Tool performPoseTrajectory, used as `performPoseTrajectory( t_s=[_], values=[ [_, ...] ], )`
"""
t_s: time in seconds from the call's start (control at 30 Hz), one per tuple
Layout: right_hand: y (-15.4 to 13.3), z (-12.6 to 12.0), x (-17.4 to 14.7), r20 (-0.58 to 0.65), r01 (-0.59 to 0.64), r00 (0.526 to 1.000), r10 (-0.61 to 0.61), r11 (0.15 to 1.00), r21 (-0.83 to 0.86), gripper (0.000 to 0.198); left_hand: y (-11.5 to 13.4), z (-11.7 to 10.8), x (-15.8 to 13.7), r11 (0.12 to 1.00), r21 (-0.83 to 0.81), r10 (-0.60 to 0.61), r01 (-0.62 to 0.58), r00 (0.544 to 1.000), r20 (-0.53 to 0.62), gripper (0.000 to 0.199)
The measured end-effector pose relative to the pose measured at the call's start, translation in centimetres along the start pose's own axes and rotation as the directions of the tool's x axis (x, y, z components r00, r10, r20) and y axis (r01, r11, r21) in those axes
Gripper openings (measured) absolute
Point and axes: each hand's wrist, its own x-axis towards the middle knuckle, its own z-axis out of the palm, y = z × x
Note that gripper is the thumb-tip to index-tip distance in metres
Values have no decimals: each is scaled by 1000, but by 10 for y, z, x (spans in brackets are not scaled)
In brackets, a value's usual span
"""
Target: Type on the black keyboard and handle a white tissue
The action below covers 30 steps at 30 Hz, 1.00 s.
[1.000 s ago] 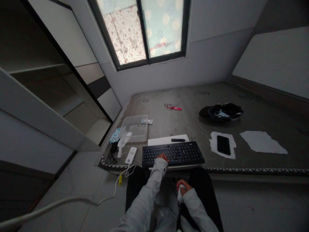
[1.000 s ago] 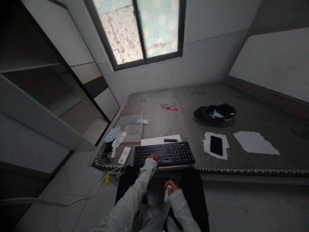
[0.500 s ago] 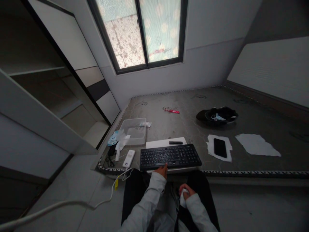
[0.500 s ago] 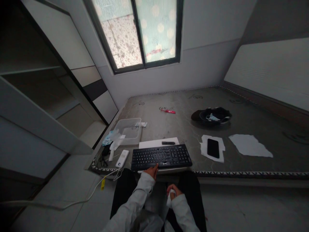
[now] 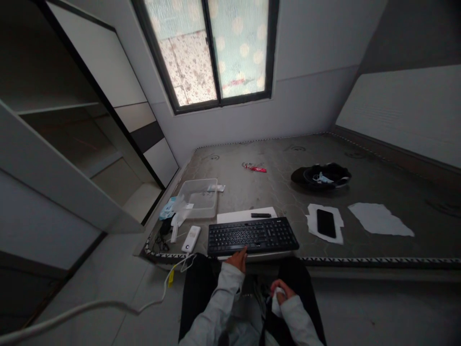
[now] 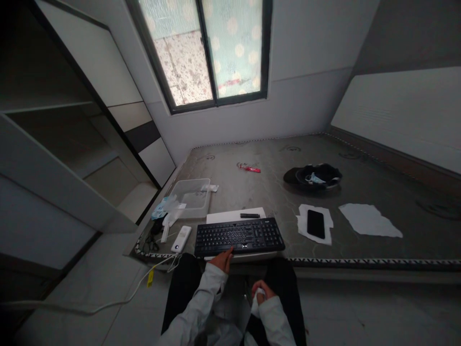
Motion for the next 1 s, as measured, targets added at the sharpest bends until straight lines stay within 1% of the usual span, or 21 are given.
performPoseTrajectory(
  t_s=[0.07,0.13,0.17,0.23,0.3,0.33,0.37,0.43,0.5,0.63,0.7,0.8,0.87,0.93,1.0],
  values=[
    [4,-3,1,15,5,1000,-5,1000,4,14,-14,2,-7,996,-80,-54,45,993,-109,39],
    [10,-5,4,22,14,1000,-14,1000,19,14,-32,4,-12,983,-146,-141,110,966,-218,40],
    [13,-7,5,12,20,1000,-20,999,28,13,-41,4,-15,972,-179,-196,150,941,-276,42],
    [19,-10,8,-19,27,999,-27,999,42,15,-57,5,-17,940,-250,-316,233,870,-377,48],
    [21,-14,12,-60,30,998,-27,998,47,22,-69,6,-18,907,-308,-404,289,804,-436,55],
    [21,-16,13,-85,30,996,-26,998,46,26,-73,8,-17,898,-323,-424,300,787,-448,58],
    [20,-18,14,-112,32,993,-28,999,41,30,-76,9,-17,895,-329,-430,302,782,-452,58],
    [16,-23,16,-175,39,984,-36,999,10,34,-80,11,-15,900,-323,-419,294,791,-447,58],
    [11,-27,19,-212,35,976,-39,999,-25,34,-83,13,-12,905,-311,-408,292,806,-429,58],
    [9,-35,26,-153,15,988,-20,999,-28,34,-86,14,-8,916,-294,-378,272,832,-407,61],
    [12,-35,28,-140,-2,990,-1,1000,-23,34,-84,14,-7,917,-297,-375,266,830,-412,62],
    [19,-30,28,-191,5,982,-9,1000,-24,31,-76,13,-8,919,-313,-364,241,823,-435,64],
    [24,-26,27,-208,10,978,-14,1000,-23,30,-66,9,-6,938,-304,-296,165,839,-457,64],
    [27,-22,28,-196,-12,981,9,1000,-16,29,-55,4,-1,953,-290,-218,86,861,-460,61],
    [31,-20,29,-175,-44,984,43,999,-1,29,-43,-3,10,954,-295,-185,54,880,-438,57]
  ],
)
